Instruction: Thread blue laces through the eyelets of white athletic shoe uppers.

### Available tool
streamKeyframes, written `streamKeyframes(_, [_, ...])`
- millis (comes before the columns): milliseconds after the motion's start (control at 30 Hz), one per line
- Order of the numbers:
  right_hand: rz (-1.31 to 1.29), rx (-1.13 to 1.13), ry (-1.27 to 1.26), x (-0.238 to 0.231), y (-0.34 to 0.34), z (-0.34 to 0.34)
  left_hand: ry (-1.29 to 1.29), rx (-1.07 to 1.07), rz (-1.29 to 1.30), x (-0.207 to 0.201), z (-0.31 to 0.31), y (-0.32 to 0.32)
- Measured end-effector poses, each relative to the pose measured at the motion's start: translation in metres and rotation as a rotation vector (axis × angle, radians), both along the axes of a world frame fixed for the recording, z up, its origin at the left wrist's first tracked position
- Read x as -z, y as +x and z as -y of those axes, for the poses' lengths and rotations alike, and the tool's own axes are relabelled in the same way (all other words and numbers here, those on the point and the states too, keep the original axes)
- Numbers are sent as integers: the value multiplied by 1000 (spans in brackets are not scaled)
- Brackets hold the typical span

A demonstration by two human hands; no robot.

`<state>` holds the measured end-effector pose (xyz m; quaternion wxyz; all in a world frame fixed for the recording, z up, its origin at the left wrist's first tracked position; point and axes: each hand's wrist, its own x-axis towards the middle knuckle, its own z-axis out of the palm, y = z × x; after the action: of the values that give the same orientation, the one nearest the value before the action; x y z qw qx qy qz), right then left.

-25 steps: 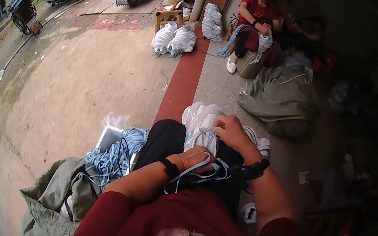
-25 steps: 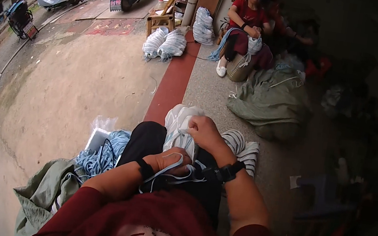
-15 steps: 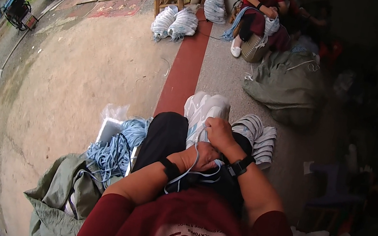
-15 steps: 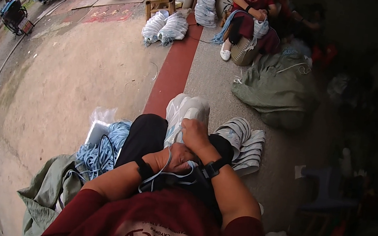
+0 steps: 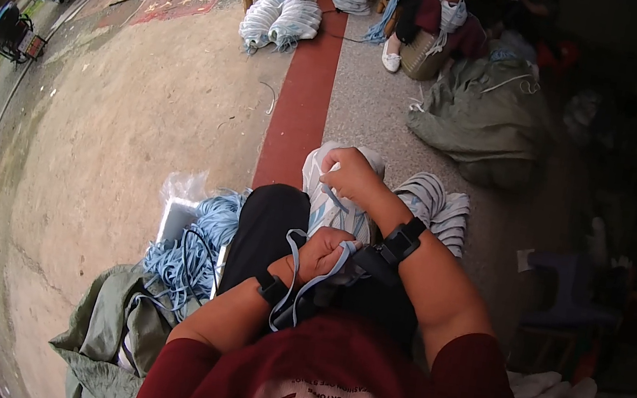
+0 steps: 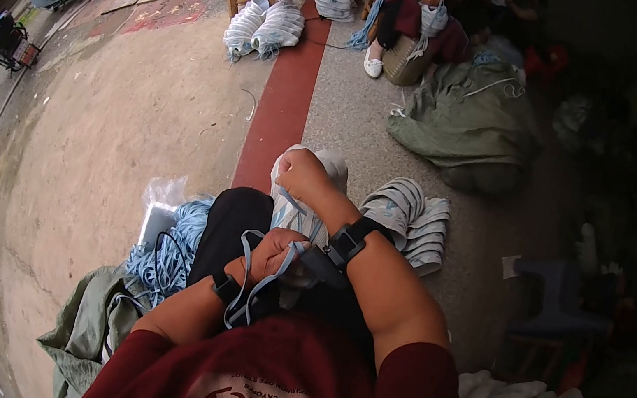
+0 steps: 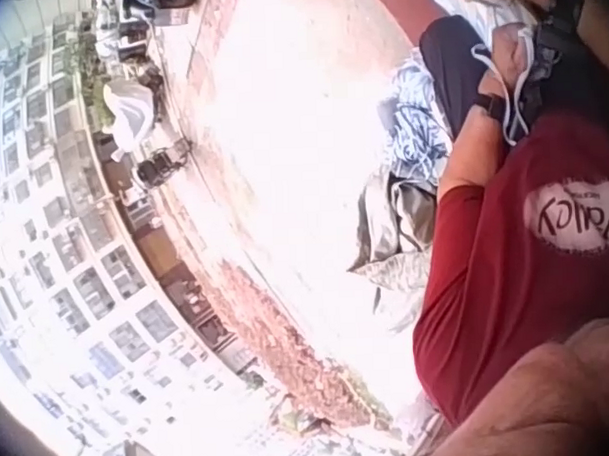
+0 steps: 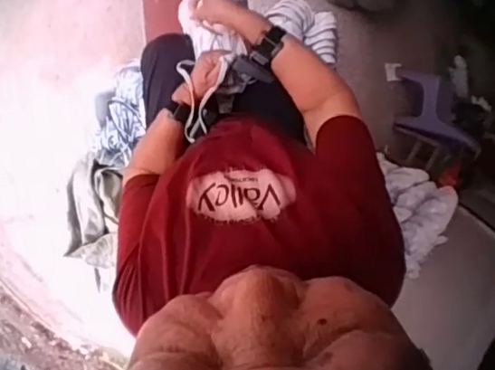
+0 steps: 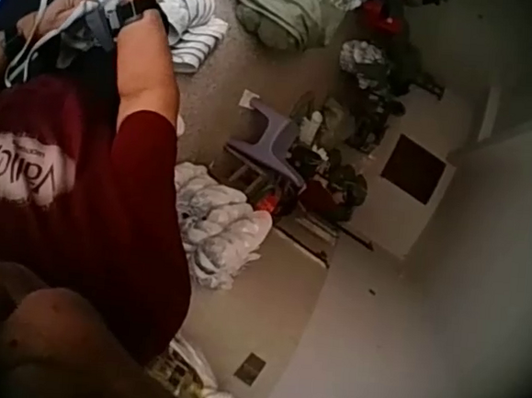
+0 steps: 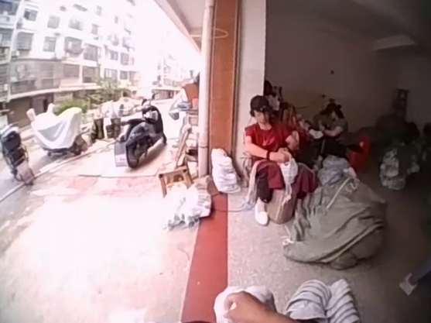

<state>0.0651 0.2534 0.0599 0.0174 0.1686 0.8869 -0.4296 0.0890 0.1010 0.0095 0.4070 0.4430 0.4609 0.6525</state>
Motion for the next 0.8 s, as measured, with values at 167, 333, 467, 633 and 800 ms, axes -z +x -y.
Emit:
streamKeyframes(167, [-284,235,-78,6,40,-41,110,-16,-326,4,-3,-4])
streamKeyframes(333, [-124,479,-578,45,106,-59,180,-35,-414,-2,-6,0])
streamKeyframes(467, [-181,511,-863,57,101,-38,196,-27,-450,0,-9,4])
streamKeyframes(633, [-287,516,-952,63,102,-46,143,-49,-501,4,-16,9])
streamKeyframes(800, [-240,220,-1050,64,97,-38,127,-102,-516,-9,-4,3])
